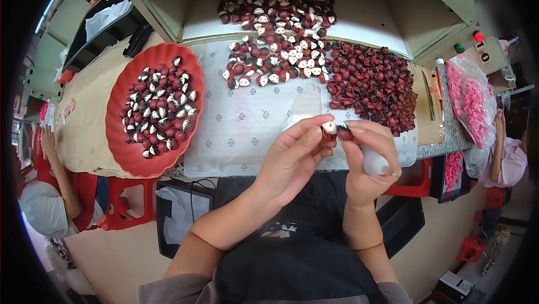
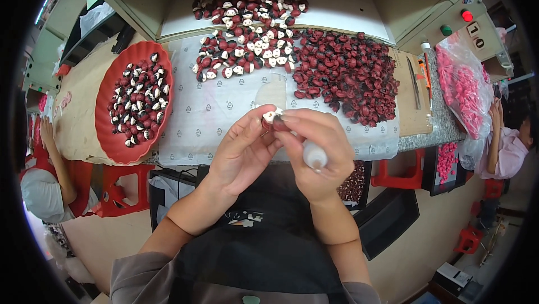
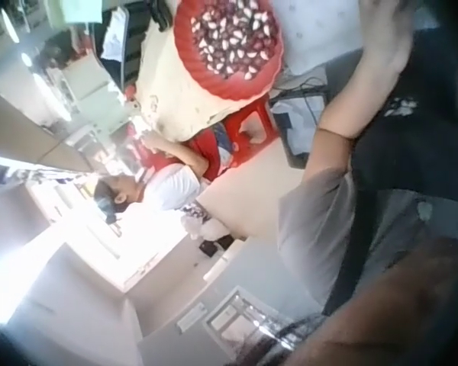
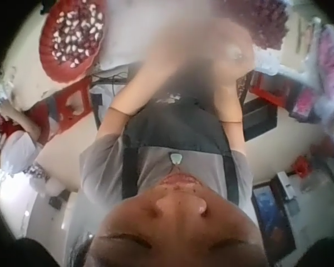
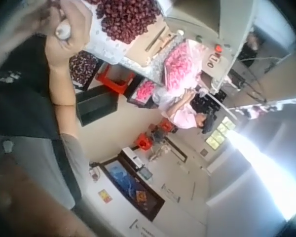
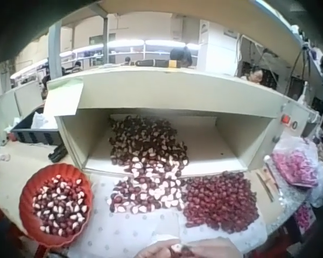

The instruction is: The person applies glue from a glue bottle to small toy parts and assembles them by hand at a workshop table.

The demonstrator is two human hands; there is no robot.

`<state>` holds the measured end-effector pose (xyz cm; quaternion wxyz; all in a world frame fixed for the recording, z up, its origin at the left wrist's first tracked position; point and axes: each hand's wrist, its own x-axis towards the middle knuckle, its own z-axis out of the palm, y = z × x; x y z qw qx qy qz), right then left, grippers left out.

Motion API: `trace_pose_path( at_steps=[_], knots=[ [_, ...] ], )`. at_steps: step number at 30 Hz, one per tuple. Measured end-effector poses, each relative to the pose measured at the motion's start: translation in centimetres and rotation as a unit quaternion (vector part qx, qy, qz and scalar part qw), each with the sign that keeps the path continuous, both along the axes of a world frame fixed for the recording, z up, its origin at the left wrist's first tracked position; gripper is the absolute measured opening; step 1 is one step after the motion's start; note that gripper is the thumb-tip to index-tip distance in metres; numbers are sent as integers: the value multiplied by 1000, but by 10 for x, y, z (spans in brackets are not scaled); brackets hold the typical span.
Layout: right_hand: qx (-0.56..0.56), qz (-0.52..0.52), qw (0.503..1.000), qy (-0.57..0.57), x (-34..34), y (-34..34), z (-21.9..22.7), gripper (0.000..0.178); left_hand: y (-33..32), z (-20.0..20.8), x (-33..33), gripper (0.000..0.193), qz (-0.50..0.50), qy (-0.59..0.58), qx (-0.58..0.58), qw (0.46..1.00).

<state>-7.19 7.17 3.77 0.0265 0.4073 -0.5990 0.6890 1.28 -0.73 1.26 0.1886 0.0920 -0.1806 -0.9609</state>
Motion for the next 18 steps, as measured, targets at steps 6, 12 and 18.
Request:
trace_pose_path(
  at_steps=[6, 12, 18],
  knots=[
    [42, -9, 991, 127, -4, -2, -13, 25, 4, -3, -2, 27, -4, -7, 39, 999],
    [59, -22, 965, 255, -17, 4, -19, 29, 5, -2, 1, 27, 6, -13, -7, 1000],
    [2, -5, 964, 266, -14, 6, -23, 28, 8, -3, 7, 23, 26, -15, -45, 999]
  ],
)
